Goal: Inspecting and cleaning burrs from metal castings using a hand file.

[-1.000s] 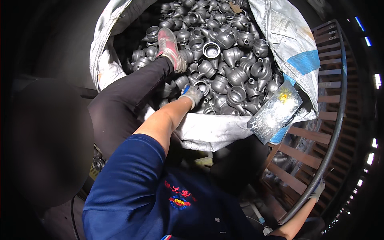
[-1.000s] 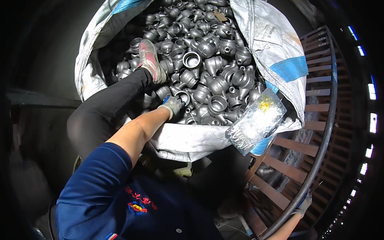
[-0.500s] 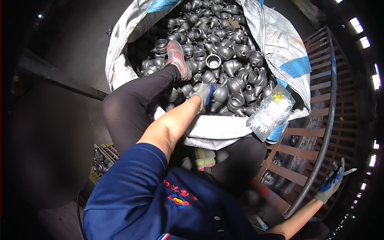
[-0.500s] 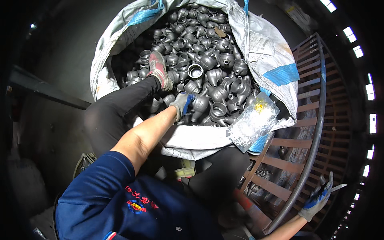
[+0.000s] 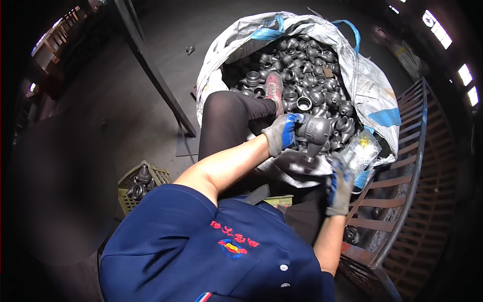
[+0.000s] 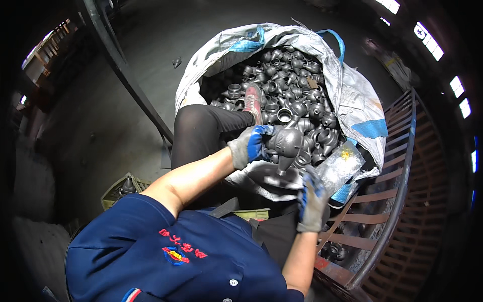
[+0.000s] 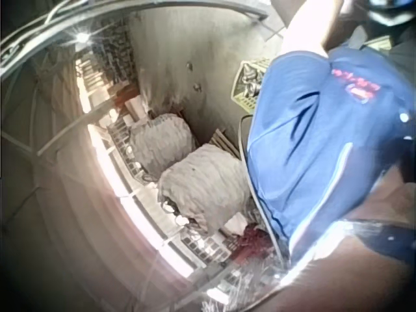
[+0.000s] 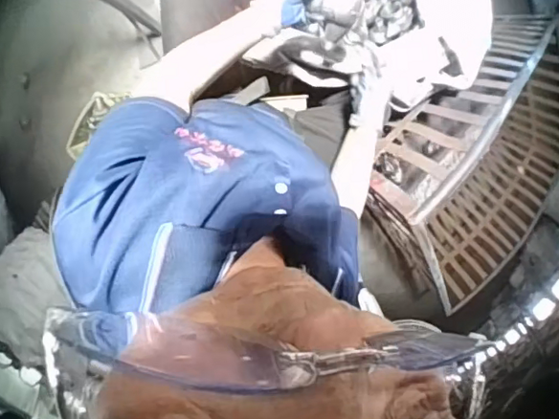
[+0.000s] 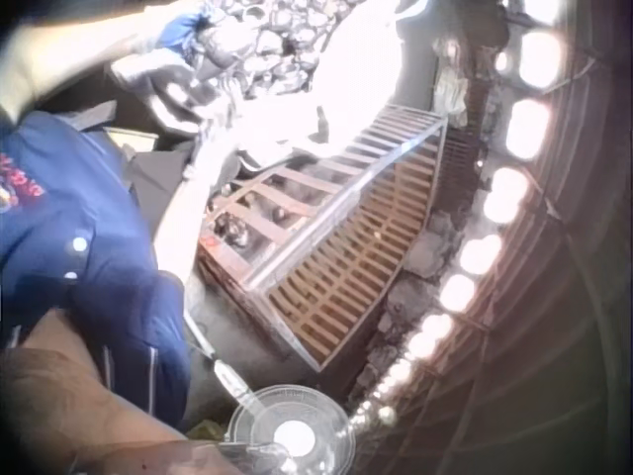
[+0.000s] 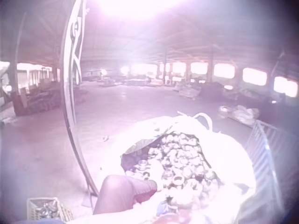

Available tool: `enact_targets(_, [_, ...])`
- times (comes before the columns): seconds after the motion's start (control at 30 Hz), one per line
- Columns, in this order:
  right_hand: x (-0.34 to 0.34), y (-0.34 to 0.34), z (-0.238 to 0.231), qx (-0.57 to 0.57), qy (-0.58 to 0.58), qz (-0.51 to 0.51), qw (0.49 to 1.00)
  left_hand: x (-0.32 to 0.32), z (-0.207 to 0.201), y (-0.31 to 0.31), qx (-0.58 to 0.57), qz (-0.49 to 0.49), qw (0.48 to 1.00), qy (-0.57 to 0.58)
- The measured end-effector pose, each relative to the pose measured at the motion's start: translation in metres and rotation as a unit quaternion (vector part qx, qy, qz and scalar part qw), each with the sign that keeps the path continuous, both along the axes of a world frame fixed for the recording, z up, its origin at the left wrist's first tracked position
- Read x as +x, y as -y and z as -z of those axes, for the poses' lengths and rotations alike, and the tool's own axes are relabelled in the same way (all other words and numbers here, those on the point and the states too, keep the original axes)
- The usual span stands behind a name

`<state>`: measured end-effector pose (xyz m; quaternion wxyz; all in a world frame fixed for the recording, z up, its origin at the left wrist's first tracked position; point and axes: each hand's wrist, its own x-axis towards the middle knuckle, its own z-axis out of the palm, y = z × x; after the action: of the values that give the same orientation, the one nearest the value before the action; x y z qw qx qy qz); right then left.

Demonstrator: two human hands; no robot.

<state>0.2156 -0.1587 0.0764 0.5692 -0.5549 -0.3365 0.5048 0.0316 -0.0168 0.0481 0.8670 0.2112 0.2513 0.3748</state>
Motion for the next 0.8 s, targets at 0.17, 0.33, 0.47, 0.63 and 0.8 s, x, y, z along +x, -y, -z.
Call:
enact_targets(0.17, [-0.046,-0.005,0.013,-0.048,-0.158,-0.041,0.985,-0.01,-0.004,0.016,-0.062,0.004,0.991,0.121])
enact_targets(0.33, [-0.042,-0.001,0.017,-0.018,-0.146,-0.005,0.989,-0.008,0.006,0.009,-0.016,0.101,0.99,0.098])
enact_targets(0.47, [-0.02,-0.008,0.034,-0.047,-0.173,0.041,0.983,-0.002,0.006,-0.002,0.128,0.069,0.988,-0.051])
enact_targets(0.63, [-0.024,-0.012,0.059,-0.006,0.017,0.064,0.998,-0.001,0.033,-0.014,0.002,0.068,0.997,-0.025])
enact_targets(0.8, [-0.028,-0.019,0.073,0.053,0.315,0.054,0.946,-0.002,0.036,-0.01,0.011,0.02,0.997,-0.078])
